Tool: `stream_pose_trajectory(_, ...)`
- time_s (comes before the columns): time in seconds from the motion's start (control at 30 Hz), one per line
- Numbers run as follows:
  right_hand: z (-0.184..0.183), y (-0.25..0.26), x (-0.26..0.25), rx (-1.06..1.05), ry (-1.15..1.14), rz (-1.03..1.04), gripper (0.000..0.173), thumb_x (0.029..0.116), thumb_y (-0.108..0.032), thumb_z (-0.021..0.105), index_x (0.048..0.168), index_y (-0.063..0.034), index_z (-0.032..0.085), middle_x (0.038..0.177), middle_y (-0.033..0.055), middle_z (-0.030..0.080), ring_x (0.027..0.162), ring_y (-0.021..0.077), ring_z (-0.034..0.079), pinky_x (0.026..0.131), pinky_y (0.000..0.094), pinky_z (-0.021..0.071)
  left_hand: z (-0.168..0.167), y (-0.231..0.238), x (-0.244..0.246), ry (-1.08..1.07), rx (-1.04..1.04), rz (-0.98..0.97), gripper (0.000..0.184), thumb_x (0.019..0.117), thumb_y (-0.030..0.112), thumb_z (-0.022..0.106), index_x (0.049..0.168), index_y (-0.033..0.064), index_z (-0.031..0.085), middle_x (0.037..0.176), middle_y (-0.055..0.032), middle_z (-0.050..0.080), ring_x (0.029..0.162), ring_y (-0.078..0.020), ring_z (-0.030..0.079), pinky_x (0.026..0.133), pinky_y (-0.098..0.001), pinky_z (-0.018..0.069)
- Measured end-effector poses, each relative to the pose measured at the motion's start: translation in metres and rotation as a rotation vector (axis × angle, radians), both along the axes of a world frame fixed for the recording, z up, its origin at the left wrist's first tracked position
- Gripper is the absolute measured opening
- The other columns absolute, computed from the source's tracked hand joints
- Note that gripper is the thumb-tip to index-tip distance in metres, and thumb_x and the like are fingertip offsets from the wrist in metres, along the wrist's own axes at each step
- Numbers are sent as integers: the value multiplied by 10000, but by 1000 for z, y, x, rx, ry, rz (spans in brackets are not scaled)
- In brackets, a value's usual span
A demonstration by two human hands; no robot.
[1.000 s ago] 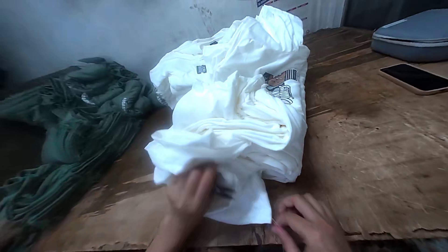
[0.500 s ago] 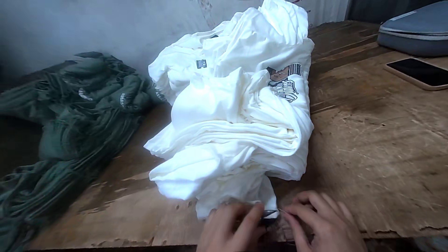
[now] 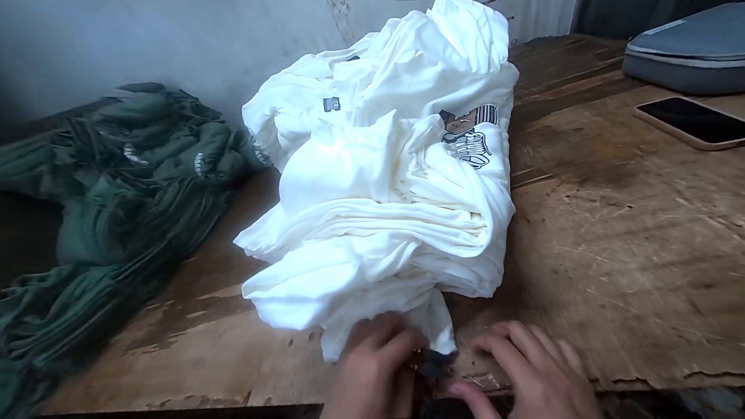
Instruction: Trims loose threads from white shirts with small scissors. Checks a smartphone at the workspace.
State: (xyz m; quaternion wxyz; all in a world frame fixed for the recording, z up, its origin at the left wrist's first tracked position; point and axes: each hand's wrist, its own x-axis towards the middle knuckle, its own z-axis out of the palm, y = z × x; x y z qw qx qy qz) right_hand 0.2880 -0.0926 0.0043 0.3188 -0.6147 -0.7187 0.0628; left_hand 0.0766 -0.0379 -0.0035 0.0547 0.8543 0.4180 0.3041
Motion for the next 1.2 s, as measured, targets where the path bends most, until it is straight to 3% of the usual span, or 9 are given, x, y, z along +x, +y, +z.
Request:
stream_pose_trajectory(0.13, -15, 26, -36, 257, 232, -60, 223, 816, -180, 766, 1012, -75, 746, 1021, 120, 718, 895, 255, 704, 767, 433, 570, 3, 12, -7, -185, -63, -51, 226, 870, 73, 585, 988, 146, 763, 1045, 8, 744, 962, -93, 694, 853, -330, 579)
stream_pose_trajectory(0.2, -19, 43, -47, 348, 592, 46, 141, 854, -8, 700, 987, -27, 745, 972, 53, 745, 898, 108, 719, 809, 261, 615, 8, 18, -9, -265, -89, -18, 219, 899, 67, 573, 1023, 118, 746, 985, 32, 740, 890, -46, 688, 804, -275, 589)
stream_pose_trajectory(0.3, -15, 61, -53, 247, 1008, 186, 124, 945, 48, 601, 1034, 32, 685, 952, 54, 744, 865, 72, 730, 787, 223, 627, 12, 29, -9, -347, -130, 51, 182, 964, 106, 570, 1044, 108, 734, 945, 62, 721, 839, 32, 655, 761, -162, 557)
stream_pose_trajectory(0.43, -19, 55, -47, 227, 643, 230, 408, 841, -285, 833, 1170, -61, 740, 1106, 127, 658, 921, 103, 646, 755, 218, 568, 14, 34, -7, -392, -202, 41, 221, 974, 113, 554, 1084, 134, 745, 986, 75, 731, 884, 26, 668, 795, -172, 564)
stream_pose_trajectory(0.63, -23, 11, -12, 372, 349, 135, 135, 952, -33, 660, 950, -58, 792, 855, 86, 729, 860, 132, 679, 841, 224, 533, 14, 14, -17, -390, -302, -54, 441, 894, 332, 784, 1246, 79, 704, 1163, -17, 716, 1000, -67, 703, 832, -253, 620)
stream_pose_trajectory(0.83, -31, -6, -5, 295, 405, 164, 111, 970, -67, 675, 937, -25, 773, 883, 118, 730, 871, 139, 683, 854, 213, 536, -2, -5, -5, -33, 446, -64, 156, 1009, 250, 635, 1143, 242, 715, 1033, 17, 702, 940, -169, 597, 899, -363, 405)
stream_pose_trajectory(1.0, -31, -3, -12, 317, 457, 172, 108, 962, -77, 694, 934, -20, 781, 887, 120, 742, 886, 119, 697, 863, 197, 541, -5, 3, 4, 183, 723, -158, 210, 1034, 124, 536, 1160, 143, 703, 1017, -22, 681, 826, -182, 526, 779, -339, 381)
stream_pose_trajectory(1.13, -27, -7, 7, 277, 220, 111, 137, 924, -269, 743, 873, -168, 821, 882, 43, 758, 914, 203, 649, 868, 379, 457, -14, 8, 9, 68, 479, 3, 174, 1008, 332, 605, 1103, 215, 692, 927, -15, 660, 850, -208, 614, 802, -405, 463)
stream_pose_trajectory(1.2, -18, -8, 13, 149, 47, 98, 237, 902, -440, 746, 867, -222, 833, 1067, 88, 759, 1074, 320, 638, 956, 542, 419, -12, 14, 3, -12, 334, 135, 171, 853, 236, 676, 988, 158, 746, 896, -49, 717, 848, -228, 702, 760, -455, 565)
